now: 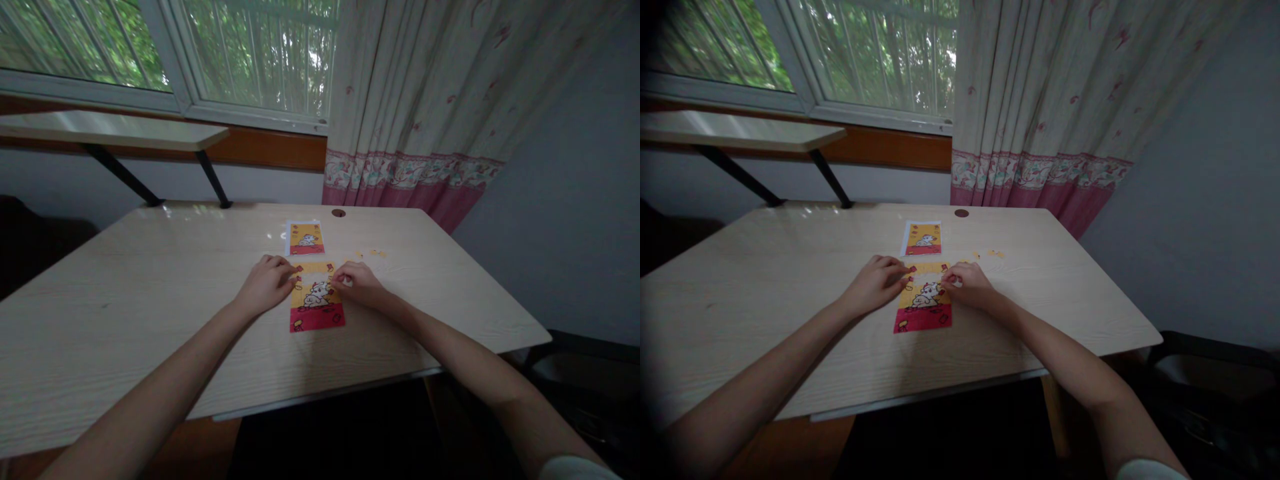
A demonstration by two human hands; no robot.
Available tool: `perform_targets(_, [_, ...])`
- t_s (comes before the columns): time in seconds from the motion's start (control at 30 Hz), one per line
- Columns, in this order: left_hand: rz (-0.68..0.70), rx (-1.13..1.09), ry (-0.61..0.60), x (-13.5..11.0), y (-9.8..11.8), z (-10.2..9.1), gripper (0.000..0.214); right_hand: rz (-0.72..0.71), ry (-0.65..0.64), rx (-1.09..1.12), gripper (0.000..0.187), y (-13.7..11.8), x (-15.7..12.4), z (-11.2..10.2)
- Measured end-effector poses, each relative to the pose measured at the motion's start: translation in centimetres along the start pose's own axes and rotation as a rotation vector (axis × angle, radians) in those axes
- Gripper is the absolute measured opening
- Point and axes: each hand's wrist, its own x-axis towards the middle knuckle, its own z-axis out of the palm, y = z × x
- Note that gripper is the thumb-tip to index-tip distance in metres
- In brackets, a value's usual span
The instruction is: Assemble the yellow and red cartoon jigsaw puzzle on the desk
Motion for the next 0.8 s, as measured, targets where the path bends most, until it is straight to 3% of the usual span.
perform_targets(0.13, [0.039, -0.041, 0.008, 0.0, 0.7, -0.4, 0.028, 0.026, -0.046, 0.01, 0.005, 0.1, 0.1, 0.4])
perform_targets(0.37, [0.244, -0.172, -0.083, 0.0, 2.3, -0.4, 0.027, 0.032, -0.047, 0.01, 0.004, 0.0, 0.0, 0.6])
perform_targets(0.8, [0.265, -0.123, -0.117, -0.1, 2.9, 0.0, 0.029, -0.098, -0.074, -0.117, 0.004, 0.2, -0.2, 0.1])
